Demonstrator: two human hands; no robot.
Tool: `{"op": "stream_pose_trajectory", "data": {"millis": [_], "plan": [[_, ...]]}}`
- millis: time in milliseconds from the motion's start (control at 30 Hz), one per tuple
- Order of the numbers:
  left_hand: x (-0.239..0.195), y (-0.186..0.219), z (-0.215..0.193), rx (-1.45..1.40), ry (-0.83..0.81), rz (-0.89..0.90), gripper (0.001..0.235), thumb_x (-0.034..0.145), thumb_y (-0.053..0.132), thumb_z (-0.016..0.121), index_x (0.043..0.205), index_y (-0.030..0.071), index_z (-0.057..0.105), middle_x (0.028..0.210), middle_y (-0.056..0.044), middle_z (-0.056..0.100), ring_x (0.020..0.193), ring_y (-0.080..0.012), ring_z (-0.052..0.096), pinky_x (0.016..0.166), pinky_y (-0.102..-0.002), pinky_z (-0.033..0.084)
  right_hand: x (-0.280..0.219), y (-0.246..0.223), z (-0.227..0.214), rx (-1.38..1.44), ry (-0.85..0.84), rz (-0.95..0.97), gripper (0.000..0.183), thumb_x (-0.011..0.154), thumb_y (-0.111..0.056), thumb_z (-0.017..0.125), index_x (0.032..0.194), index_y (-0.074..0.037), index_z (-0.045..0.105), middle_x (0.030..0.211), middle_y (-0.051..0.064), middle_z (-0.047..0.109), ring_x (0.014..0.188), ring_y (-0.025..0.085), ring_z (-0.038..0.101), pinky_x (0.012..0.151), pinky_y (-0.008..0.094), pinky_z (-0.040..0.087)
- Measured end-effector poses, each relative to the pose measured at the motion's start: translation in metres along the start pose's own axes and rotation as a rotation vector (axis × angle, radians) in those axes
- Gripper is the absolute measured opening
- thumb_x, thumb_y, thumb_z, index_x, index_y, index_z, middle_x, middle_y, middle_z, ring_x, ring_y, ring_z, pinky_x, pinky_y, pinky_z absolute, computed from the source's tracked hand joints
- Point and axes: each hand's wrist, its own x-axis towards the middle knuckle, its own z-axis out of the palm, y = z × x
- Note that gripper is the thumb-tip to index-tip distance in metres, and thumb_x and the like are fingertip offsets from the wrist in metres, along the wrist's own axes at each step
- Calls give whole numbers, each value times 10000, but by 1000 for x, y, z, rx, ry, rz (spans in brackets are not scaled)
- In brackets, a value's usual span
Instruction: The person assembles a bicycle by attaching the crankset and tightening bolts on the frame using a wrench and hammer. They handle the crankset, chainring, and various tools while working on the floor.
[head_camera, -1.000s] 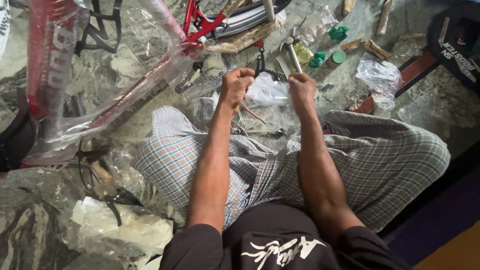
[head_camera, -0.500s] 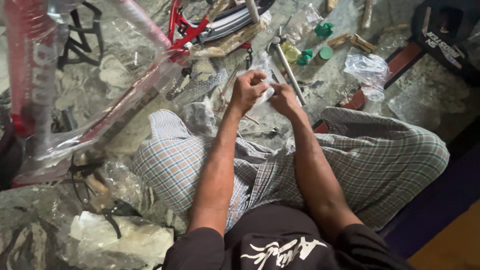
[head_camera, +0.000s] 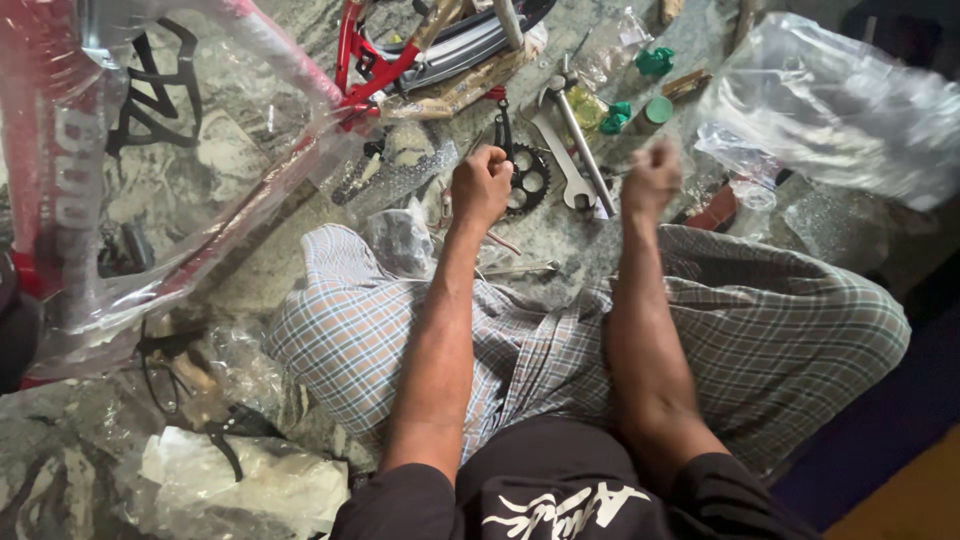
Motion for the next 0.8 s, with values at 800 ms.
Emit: {"op": "stream_pose_trajectory", "data": {"millis": [800], "plan": [[-17,-78,-14,166,42,-279,166,878,165,632,968,107,760,928,-149,764,885,-343,738,791,-444,571,-117,9,175,-743,-551,-660,293,925,-256,620,1174,-103,619,1214,221,592,949,421,681,767,551,565]]}}
